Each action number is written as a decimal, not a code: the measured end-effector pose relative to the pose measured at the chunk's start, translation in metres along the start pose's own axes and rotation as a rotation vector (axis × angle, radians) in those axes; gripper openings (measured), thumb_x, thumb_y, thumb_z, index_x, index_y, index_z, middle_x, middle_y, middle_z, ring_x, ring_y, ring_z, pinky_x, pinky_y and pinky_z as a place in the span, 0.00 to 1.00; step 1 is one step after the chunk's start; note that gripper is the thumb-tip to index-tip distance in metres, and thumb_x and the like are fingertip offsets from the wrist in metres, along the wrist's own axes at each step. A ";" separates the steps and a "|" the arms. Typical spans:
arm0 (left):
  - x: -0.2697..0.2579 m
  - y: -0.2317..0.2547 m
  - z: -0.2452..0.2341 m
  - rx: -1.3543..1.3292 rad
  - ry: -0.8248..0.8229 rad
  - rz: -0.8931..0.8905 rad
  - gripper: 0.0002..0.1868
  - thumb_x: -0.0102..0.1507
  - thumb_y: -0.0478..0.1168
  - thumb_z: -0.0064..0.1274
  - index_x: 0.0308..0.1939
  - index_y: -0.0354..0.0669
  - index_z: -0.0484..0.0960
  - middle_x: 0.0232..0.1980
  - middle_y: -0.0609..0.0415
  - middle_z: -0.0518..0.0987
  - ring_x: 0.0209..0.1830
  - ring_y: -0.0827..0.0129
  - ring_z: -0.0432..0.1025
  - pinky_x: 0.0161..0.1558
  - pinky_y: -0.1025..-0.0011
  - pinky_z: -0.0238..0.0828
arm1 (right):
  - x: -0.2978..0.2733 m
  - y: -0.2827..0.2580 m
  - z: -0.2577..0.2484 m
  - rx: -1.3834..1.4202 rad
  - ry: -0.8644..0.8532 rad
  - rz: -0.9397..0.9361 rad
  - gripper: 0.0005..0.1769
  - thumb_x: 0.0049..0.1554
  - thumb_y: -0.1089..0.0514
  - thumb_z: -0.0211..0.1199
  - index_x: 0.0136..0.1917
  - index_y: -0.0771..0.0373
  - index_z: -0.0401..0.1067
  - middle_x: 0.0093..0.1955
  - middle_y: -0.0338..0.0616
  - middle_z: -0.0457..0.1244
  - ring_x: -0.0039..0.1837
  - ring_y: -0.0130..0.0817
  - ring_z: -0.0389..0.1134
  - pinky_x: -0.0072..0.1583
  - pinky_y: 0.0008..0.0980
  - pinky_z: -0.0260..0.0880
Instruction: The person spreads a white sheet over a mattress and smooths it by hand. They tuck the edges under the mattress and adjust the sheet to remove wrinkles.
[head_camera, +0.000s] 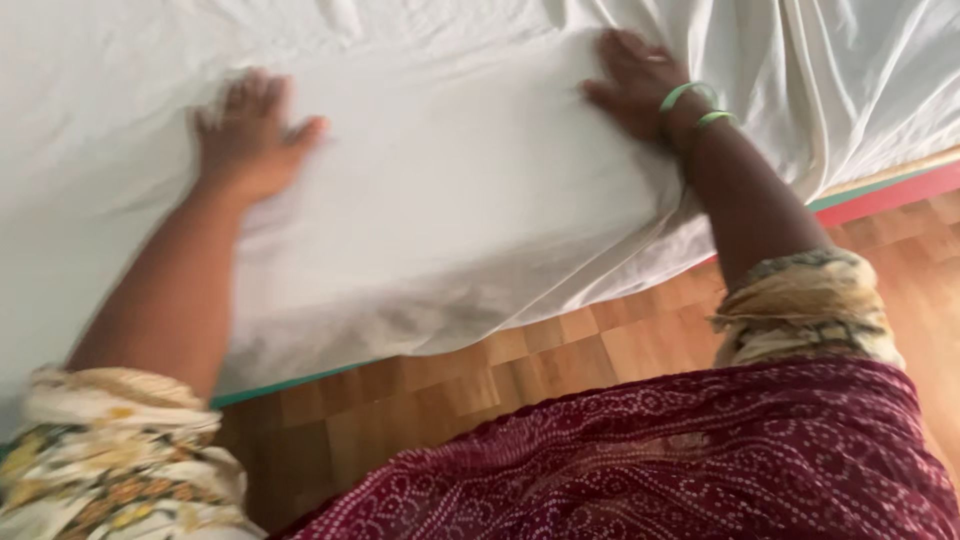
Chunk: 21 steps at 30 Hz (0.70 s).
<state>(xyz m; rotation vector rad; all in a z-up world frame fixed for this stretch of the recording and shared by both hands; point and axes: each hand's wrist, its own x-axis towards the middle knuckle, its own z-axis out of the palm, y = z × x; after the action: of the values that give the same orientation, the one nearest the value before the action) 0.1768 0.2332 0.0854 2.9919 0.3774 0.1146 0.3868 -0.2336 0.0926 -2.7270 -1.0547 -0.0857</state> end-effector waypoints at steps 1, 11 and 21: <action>-0.001 -0.017 -0.006 -0.013 -0.002 -0.055 0.46 0.67 0.73 0.29 0.82 0.52 0.50 0.86 0.49 0.42 0.85 0.50 0.37 0.74 0.30 0.29 | -0.008 0.032 -0.006 0.015 -0.001 0.070 0.44 0.65 0.35 0.46 0.81 0.68 0.48 0.84 0.60 0.42 0.85 0.51 0.38 0.80 0.46 0.37; -0.035 -0.044 -0.025 0.073 0.054 -0.683 0.52 0.64 0.76 0.30 0.81 0.45 0.44 0.84 0.39 0.37 0.83 0.45 0.29 0.70 0.27 0.24 | -0.043 0.185 -0.048 -0.020 0.025 0.521 0.53 0.60 0.24 0.46 0.82 0.64 0.44 0.86 0.51 0.39 0.85 0.47 0.36 0.78 0.49 0.36; -0.008 0.125 0.018 0.016 0.177 -0.376 0.37 0.73 0.56 0.30 0.81 0.41 0.49 0.84 0.46 0.48 0.84 0.51 0.38 0.76 0.35 0.26 | 0.101 -0.053 0.025 0.317 -0.005 -0.346 0.38 0.70 0.43 0.46 0.85 0.58 0.40 0.88 0.52 0.36 0.87 0.45 0.35 0.83 0.49 0.33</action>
<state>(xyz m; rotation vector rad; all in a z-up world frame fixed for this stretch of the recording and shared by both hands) 0.2006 0.1088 0.0840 2.8713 0.9533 0.3402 0.4250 -0.1235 0.0911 -2.2472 -1.3987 0.0324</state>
